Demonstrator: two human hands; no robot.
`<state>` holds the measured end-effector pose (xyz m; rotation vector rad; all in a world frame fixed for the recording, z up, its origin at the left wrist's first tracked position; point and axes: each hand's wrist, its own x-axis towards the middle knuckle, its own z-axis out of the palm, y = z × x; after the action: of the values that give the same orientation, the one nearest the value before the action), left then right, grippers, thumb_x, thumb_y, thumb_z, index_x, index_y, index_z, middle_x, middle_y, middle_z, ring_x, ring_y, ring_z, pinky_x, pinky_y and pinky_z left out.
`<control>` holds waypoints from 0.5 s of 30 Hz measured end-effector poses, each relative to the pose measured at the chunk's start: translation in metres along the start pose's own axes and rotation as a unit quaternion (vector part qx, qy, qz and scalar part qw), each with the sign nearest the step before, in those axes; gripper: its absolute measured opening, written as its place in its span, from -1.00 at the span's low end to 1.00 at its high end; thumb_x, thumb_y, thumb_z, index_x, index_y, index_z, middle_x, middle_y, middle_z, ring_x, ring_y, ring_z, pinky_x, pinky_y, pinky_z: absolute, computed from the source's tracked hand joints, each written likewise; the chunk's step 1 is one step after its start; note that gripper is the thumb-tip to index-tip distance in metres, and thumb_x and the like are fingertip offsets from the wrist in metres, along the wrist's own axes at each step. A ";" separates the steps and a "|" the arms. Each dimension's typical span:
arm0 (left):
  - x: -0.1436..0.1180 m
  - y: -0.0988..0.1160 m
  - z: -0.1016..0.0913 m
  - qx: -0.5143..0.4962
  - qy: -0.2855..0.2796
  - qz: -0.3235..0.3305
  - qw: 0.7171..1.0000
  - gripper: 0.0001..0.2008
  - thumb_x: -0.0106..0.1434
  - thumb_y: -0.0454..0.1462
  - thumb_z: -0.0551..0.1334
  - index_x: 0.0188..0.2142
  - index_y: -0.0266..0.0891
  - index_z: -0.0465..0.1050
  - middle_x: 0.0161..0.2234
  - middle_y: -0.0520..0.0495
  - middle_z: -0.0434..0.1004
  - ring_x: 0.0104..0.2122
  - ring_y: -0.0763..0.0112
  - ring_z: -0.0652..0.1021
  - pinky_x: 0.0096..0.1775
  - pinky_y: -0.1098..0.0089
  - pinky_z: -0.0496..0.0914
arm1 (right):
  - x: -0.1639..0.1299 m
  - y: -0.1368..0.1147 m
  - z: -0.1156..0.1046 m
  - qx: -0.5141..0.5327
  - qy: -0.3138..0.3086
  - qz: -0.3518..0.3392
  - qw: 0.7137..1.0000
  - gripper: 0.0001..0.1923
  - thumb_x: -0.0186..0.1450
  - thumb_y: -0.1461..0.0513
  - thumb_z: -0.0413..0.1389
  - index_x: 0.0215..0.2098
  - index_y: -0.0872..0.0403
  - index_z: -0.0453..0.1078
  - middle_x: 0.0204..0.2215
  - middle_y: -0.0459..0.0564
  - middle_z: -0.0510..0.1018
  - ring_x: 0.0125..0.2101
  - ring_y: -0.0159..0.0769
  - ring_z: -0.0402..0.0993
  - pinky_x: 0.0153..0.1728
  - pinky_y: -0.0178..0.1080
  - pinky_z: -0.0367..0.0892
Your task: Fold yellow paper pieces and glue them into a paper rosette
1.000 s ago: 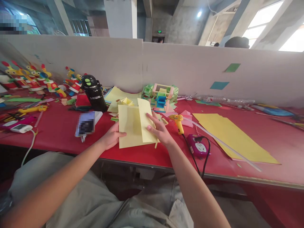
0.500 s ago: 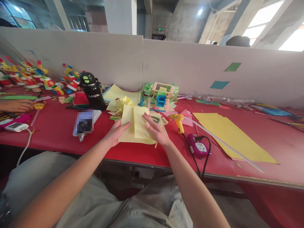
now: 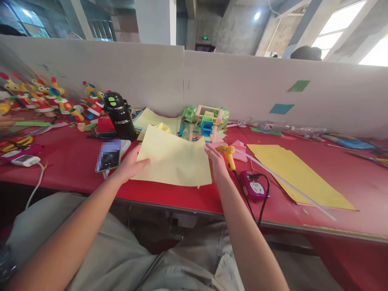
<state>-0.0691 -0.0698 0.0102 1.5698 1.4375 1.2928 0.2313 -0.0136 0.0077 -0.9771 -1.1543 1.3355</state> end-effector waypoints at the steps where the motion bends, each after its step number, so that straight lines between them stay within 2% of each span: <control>1: 0.001 0.002 -0.004 -0.029 -0.006 0.000 1.000 -0.40 0.10 -0.26 0.34 0.16 -0.21 0.34 0.15 -0.21 0.46 0.15 0.01 0.46 0.17 0.08 0.33 | 0.001 0.001 -0.003 0.004 0.020 0.015 1.000 -0.49 0.08 -0.01 0.32 -0.04 0.00 0.51 -0.17 0.05 0.66 -0.04 0.02 0.58 -0.05 -0.01 0.50; 5: 0.004 0.004 -0.015 -0.170 -0.049 -0.058 0.982 -0.36 0.06 -0.20 0.43 0.14 -0.19 0.37 0.07 -0.20 0.54 0.06 -0.02 0.54 0.06 0.08 0.43 | 0.005 0.006 -0.012 0.014 0.065 0.072 0.995 -0.56 -0.11 0.14 0.42 -0.25 0.03 0.54 -0.35 0.04 0.66 -0.25 0.03 0.63 -0.23 -0.01 0.56; 8: 0.004 0.002 -0.015 -0.280 -0.049 -0.117 0.952 -0.42 0.08 -0.10 0.44 0.08 -0.21 0.43 0.02 -0.22 0.58 0.00 -0.04 0.58 -0.02 0.09 0.49 | 0.009 0.008 -0.015 0.001 0.094 0.044 0.995 -0.62 -0.13 0.16 0.40 -0.32 0.04 0.52 -0.41 0.01 0.66 -0.34 -0.03 0.63 -0.28 -0.05 0.56; 10: 0.003 0.002 -0.009 -0.371 -0.048 -0.135 0.917 -0.41 0.15 0.06 0.35 0.07 -0.21 0.46 0.06 -0.24 0.55 0.05 -0.05 0.55 0.00 0.08 0.49 | 0.011 0.008 -0.015 0.000 0.122 0.006 0.993 -0.66 -0.08 0.16 0.36 -0.32 0.04 0.52 -0.38 0.01 0.67 -0.34 -0.07 0.63 -0.28 -0.07 0.55; 12: 0.001 0.004 0.001 -0.454 -0.080 -0.137 0.877 -0.28 0.18 0.26 0.18 0.09 -0.20 0.45 0.12 -0.26 0.50 0.12 -0.09 0.49 0.04 -0.02 0.48 | 0.010 0.007 -0.012 0.021 0.142 -0.031 0.989 -0.68 -0.04 0.16 0.34 -0.30 0.03 0.50 -0.34 0.01 0.67 -0.32 -0.08 0.62 -0.26 -0.08 0.54; 14: -0.002 0.007 0.015 -0.489 -0.107 -0.129 0.856 -0.25 0.17 0.30 0.15 0.10 -0.18 0.43 0.15 -0.25 0.47 0.15 -0.10 0.46 0.04 -0.09 0.47 | 0.008 0.006 -0.008 0.049 0.124 -0.053 0.990 -0.67 -0.03 0.17 0.33 -0.28 0.02 0.48 -0.31 0.02 0.67 -0.26 -0.07 0.62 -0.22 -0.06 0.54; 15: -0.003 0.008 0.022 -0.486 -0.105 -0.126 0.859 -0.33 0.19 0.23 0.22 0.09 -0.18 0.44 0.14 -0.24 0.48 0.14 -0.07 0.47 0.05 -0.08 0.47 | 0.006 0.006 -0.006 0.058 0.102 -0.058 0.991 -0.66 -0.03 0.17 0.34 -0.27 0.02 0.47 -0.29 0.02 0.67 -0.23 -0.05 0.62 -0.20 -0.05 0.53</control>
<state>-0.0455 -0.0705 0.0098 0.7616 0.6109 1.3108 0.2355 -0.0063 0.0013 -0.9252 -0.9535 1.1676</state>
